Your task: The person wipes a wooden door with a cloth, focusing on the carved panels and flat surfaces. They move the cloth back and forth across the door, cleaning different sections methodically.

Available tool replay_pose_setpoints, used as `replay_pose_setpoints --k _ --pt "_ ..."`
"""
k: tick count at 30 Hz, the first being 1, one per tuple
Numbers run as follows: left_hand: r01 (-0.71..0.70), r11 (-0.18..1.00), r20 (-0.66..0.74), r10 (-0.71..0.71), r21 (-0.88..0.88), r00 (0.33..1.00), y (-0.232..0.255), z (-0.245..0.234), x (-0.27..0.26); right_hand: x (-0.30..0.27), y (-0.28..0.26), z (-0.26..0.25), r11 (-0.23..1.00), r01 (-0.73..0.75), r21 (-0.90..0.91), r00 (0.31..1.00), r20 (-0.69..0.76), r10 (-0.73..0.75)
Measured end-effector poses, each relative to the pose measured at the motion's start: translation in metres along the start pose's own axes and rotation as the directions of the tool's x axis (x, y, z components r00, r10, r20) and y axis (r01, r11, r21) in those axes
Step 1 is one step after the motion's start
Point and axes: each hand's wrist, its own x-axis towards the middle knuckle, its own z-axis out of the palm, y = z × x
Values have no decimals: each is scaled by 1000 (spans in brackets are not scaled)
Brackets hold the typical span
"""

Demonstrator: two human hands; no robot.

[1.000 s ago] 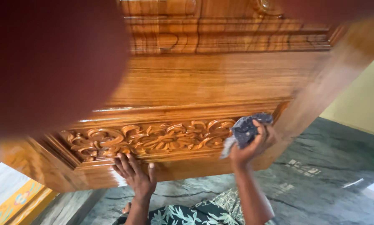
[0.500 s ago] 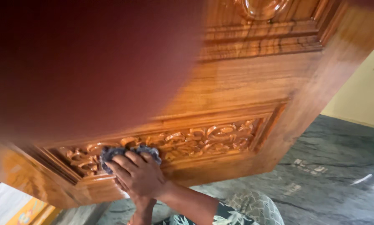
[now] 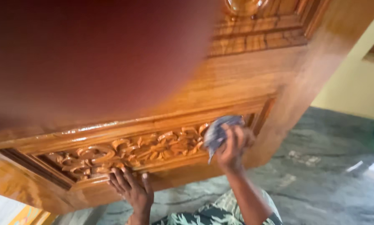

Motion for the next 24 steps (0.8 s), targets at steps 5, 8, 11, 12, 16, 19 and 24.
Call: replay_pose_setpoints --k 5,8,11,12,16,19,24 --pt "33 999 17 -33 2 999 -5 9 -1 -31 -4 13 980 -167 106 972 -151 182" --pt "91 993 -2 -91 70 996 10 16 -4 -62 -50 21 961 -207 183 973 -62 222" --pt "-66 974 64 82 -216 995 48 12 -17 -84 -108 6 748 -423 512 894 369 253" --pt "-133 901 50 168 -413 985 61 9 -21 -82 -122 1 623 -453 638 875 450 176" --pt "52 815 53 -26 -577 998 81 -9 -11 -38 -119 -35 195 -711 675 633 736 -241" --pt "-12 891 21 24 -454 999 78 -18 22 6 -93 -37 529 -279 801 891 421 -168" --pt "-497 832 -100 488 -246 867 114 -10 76 42 -42 -4 994 20 107 999 35 -24"
